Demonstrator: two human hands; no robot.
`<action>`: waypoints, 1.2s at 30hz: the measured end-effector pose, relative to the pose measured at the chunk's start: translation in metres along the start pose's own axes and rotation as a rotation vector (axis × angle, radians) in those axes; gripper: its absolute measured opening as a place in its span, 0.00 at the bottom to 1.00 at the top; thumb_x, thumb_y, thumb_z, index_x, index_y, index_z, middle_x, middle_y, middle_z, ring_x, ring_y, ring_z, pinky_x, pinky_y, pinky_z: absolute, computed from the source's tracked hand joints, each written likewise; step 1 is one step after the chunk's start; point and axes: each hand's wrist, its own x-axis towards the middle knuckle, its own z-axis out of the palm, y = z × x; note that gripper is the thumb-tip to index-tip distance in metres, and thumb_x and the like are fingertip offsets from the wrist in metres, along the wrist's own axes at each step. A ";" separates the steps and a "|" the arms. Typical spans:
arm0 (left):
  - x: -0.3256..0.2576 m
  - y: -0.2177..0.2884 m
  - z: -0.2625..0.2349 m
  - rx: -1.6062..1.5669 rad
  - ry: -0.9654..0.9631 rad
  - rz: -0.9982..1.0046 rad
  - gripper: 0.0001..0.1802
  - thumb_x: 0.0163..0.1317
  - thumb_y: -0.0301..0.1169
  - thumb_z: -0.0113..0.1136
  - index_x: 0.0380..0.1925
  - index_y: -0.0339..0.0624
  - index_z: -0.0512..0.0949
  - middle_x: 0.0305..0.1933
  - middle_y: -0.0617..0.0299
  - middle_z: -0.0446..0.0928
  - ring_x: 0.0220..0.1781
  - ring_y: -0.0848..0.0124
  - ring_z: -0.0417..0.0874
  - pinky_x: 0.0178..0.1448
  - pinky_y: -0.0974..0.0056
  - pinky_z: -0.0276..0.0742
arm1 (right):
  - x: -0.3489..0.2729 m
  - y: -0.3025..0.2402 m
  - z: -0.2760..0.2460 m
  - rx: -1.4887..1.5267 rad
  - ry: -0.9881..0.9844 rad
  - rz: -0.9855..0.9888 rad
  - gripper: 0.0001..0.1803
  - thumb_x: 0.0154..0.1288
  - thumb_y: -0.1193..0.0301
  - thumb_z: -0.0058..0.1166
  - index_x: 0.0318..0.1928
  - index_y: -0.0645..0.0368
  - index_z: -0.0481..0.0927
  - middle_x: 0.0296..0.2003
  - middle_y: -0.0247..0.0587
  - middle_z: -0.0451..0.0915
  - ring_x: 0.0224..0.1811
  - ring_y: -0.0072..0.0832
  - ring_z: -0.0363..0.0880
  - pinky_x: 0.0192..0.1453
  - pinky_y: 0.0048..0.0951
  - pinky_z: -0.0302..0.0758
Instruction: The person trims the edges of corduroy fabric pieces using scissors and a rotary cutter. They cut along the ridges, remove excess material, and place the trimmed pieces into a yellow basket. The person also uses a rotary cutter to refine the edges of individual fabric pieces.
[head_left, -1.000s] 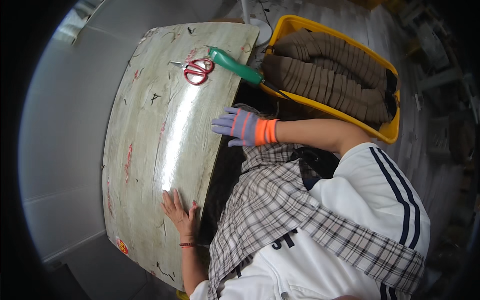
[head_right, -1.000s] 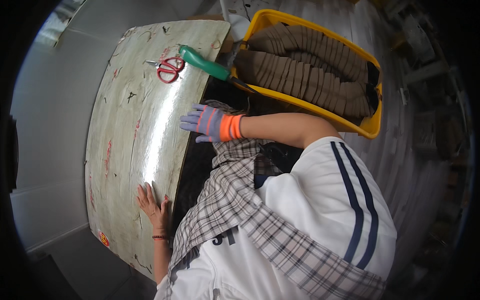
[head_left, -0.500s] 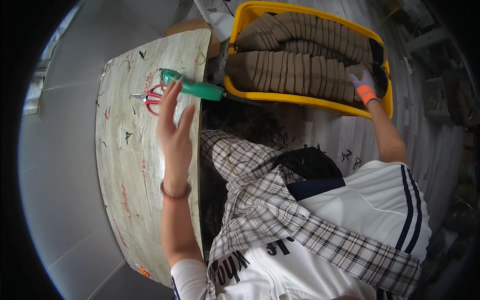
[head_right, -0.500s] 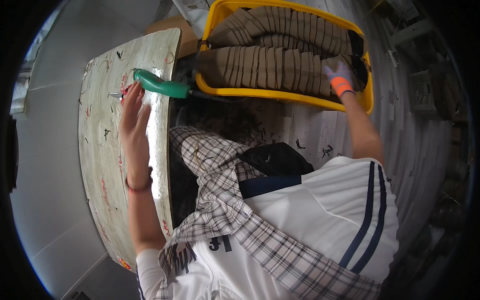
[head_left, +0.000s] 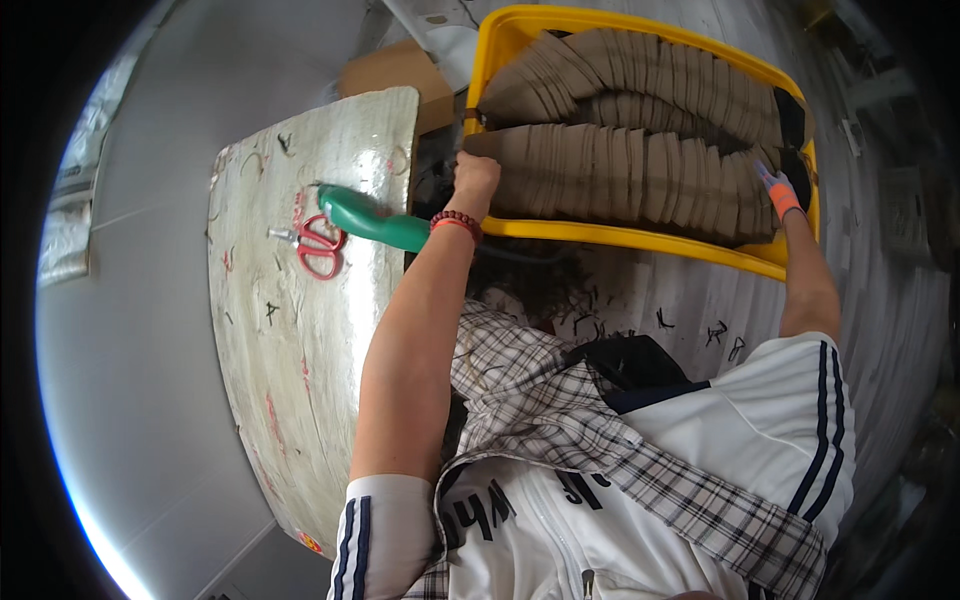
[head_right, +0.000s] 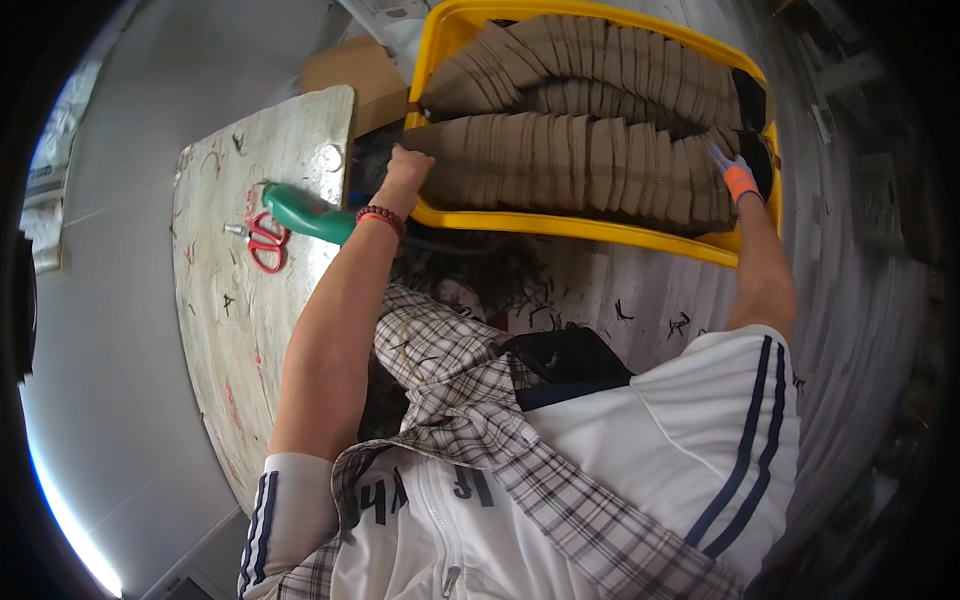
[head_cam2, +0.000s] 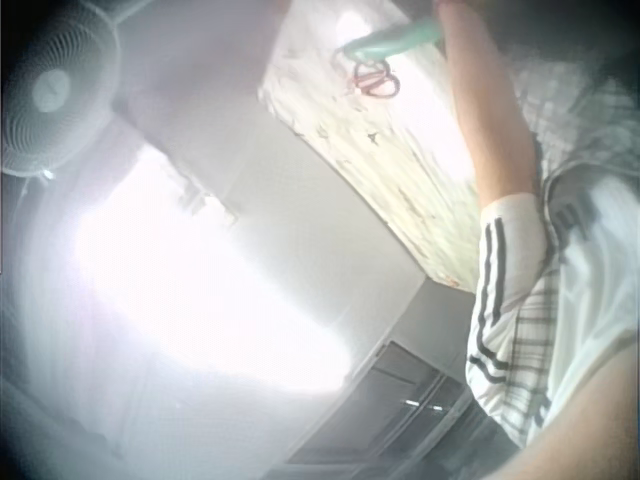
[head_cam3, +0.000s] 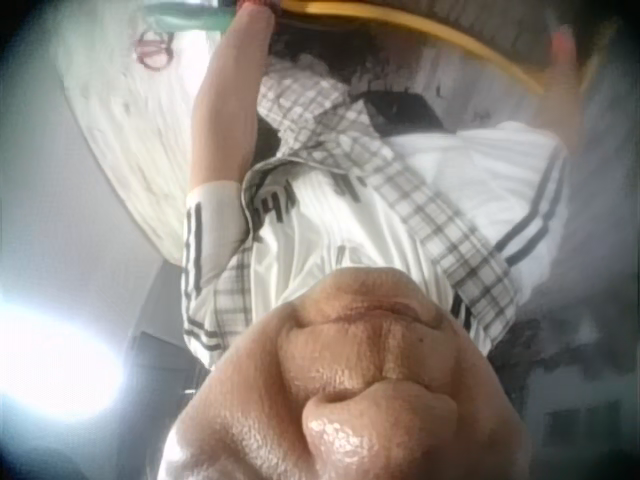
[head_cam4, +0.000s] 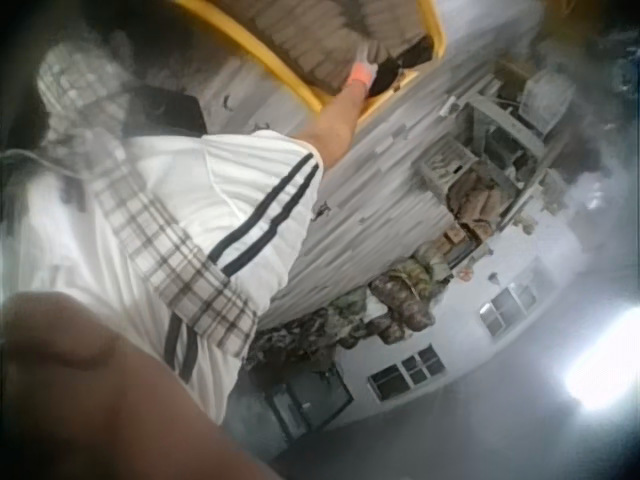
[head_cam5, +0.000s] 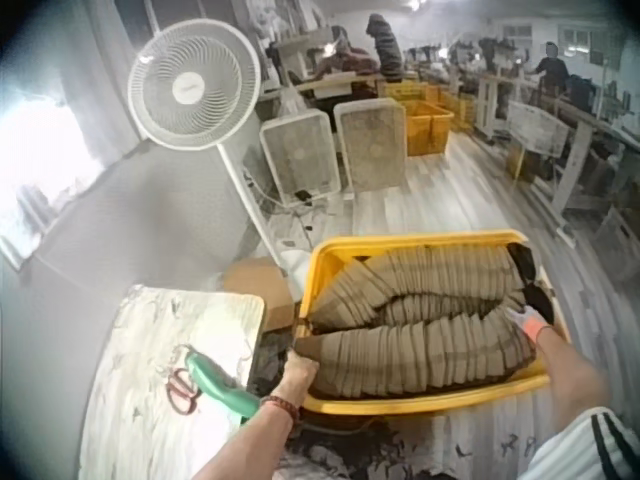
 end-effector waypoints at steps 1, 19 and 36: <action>0.011 -0.004 0.003 -0.008 0.003 -0.004 0.38 0.59 0.28 0.61 0.67 0.34 0.56 0.68 0.43 0.64 0.69 0.50 0.67 0.65 0.56 0.69 | -0.001 -0.005 -0.008 0.021 0.008 0.017 0.59 0.45 0.32 0.59 0.67 0.66 0.62 0.63 0.55 0.67 0.65 0.45 0.66 0.65 0.44 0.67; -0.002 0.000 -0.012 -0.094 -0.192 0.221 0.23 0.64 0.48 0.56 0.49 0.42 0.80 0.52 0.47 0.79 0.51 0.53 0.81 0.51 0.57 0.76 | -0.081 0.026 -0.030 0.614 -0.590 -0.254 0.23 0.70 0.73 0.42 0.63 0.66 0.71 0.61 0.43 0.73 0.63 0.28 0.69 0.70 0.27 0.59; -0.052 0.031 -0.020 0.915 -0.156 0.759 0.20 0.55 0.40 0.67 0.42 0.35 0.82 0.43 0.48 0.83 0.45 0.53 0.83 0.48 0.57 0.79 | -0.076 0.037 -0.048 0.773 -0.658 -0.270 0.06 0.68 0.69 0.51 0.39 0.58 0.72 0.38 0.34 0.78 0.44 0.24 0.75 0.52 0.25 0.72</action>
